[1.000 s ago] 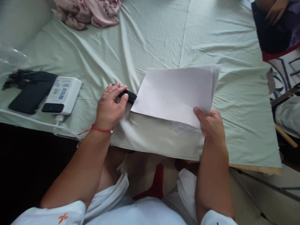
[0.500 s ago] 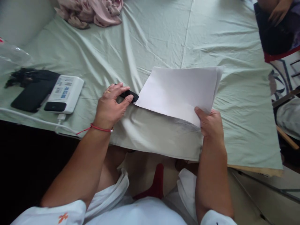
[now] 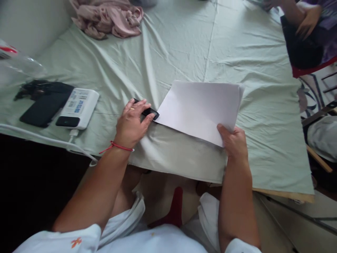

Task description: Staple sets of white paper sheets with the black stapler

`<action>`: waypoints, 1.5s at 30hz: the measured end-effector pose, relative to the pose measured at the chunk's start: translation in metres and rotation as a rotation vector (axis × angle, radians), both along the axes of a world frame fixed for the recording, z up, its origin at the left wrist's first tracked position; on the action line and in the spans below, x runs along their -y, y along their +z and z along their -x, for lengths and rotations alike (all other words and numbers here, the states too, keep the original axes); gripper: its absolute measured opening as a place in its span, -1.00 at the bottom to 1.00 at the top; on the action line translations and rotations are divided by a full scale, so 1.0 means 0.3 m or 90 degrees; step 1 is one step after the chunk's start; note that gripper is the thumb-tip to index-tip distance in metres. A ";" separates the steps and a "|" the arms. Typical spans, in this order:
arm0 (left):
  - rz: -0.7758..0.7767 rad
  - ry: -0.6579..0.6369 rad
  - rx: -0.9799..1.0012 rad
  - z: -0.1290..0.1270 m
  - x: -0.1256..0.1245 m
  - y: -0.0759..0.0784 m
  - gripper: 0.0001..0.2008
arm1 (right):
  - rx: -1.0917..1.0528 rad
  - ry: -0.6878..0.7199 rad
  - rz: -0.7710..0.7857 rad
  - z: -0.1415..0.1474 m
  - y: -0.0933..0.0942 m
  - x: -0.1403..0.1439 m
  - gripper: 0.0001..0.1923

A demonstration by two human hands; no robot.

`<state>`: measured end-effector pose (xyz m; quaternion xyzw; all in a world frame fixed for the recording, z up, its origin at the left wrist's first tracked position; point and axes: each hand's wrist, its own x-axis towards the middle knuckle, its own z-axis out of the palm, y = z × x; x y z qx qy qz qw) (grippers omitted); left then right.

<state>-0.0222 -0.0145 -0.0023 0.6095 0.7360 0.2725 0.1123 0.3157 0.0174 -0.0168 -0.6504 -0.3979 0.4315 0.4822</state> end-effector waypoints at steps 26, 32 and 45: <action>0.003 -0.073 0.811 -0.119 0.003 0.077 -0.53 | -0.123 -0.109 -0.044 -0.114 0.107 0.032 -0.53; -0.077 0.000 0.707 -0.123 0.000 0.050 -0.53 | -0.091 -0.131 -0.134 -0.088 0.109 0.024 -0.65; 0.045 -0.073 0.751 -0.118 0.012 0.059 -0.32 | -0.096 -0.209 -0.217 -0.087 0.111 0.003 -0.74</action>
